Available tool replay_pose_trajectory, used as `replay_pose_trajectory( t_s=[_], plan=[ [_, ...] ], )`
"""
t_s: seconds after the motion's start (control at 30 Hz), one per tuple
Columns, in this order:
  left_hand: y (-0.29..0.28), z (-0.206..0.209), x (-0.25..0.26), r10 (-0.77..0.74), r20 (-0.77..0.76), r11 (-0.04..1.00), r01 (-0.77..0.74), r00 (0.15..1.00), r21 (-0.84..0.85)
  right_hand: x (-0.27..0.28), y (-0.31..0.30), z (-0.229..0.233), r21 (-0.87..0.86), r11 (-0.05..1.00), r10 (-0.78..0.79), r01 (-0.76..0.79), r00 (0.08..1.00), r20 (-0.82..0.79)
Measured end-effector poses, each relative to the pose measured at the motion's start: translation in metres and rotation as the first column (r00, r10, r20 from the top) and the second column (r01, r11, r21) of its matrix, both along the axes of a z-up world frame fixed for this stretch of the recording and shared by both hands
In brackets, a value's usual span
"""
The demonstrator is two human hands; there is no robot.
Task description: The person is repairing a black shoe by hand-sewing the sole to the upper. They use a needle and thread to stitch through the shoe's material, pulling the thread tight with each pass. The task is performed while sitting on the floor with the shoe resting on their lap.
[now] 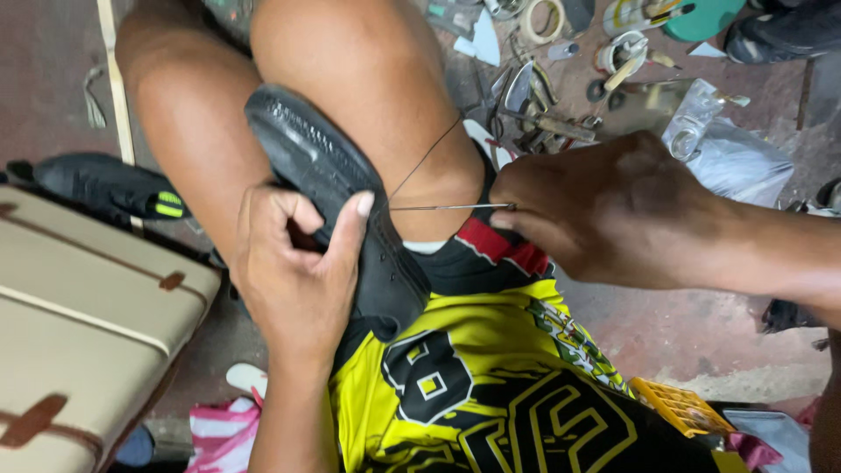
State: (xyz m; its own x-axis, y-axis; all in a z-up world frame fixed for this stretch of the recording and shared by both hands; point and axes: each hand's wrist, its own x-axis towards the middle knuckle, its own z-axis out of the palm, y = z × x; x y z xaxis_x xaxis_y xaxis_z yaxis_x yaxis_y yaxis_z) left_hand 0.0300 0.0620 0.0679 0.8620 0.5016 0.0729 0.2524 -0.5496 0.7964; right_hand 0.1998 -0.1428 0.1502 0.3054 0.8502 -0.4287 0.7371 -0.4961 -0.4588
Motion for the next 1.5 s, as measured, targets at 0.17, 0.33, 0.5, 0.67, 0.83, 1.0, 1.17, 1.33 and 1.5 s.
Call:
replay_pose_trajectory(
  t_s=[0.17,0.33,0.5,0.67,0.83,1.0,1.17,1.33,1.5],
  plan=[
    [-0.007,0.024,-0.006,0.027,0.002,0.998,-0.027,1.0,0.061,0.005,-0.019,-0.005,0.262,0.961,-0.068,0.084,0.995,-0.069],
    [-0.016,0.044,-0.003,-0.187,0.036,0.952,0.172,0.982,0.253,-0.001,-0.018,-0.009,0.227,0.964,-0.107,0.136,0.985,-0.134],
    [-0.026,0.035,0.009,-0.257,-0.014,0.903,0.245,0.966,0.353,-0.001,-0.016,-0.008,0.208,0.969,-0.108,0.134,0.985,-0.134],
    [-0.027,0.026,0.016,-0.295,0.029,0.851,0.249,0.955,0.463,0.0,-0.018,-0.01,0.184,0.97,-0.132,0.157,0.981,-0.142],
    [-0.027,0.032,0.013,-0.274,0.024,0.853,0.231,0.961,0.468,0.0,-0.019,-0.017,0.158,0.977,-0.132,0.142,0.989,-0.072],
    [-0.026,0.038,0.013,-0.274,-0.008,0.867,0.25,0.962,0.431,-0.007,-0.015,-0.018,0.225,0.972,-0.106,0.074,0.986,0.132],
    [-0.024,0.033,0.012,-0.235,0.021,0.926,0.217,0.972,0.308,-0.011,-0.012,-0.02,0.211,0.978,-0.019,-0.006,0.993,0.118],
    [-0.024,0.009,-0.003,-0.073,0.122,0.97,0.099,0.99,-0.221,-0.001,0.006,-0.055,0.585,0.811,0.216,0.001,0.928,-0.302],
    [-0.015,0.001,-0.016,0.176,0.221,0.696,0.038,0.959,-0.717,-0.015,0.022,-0.078,0.654,0.733,-0.112,0.185,0.982,-0.152]
  ],
)
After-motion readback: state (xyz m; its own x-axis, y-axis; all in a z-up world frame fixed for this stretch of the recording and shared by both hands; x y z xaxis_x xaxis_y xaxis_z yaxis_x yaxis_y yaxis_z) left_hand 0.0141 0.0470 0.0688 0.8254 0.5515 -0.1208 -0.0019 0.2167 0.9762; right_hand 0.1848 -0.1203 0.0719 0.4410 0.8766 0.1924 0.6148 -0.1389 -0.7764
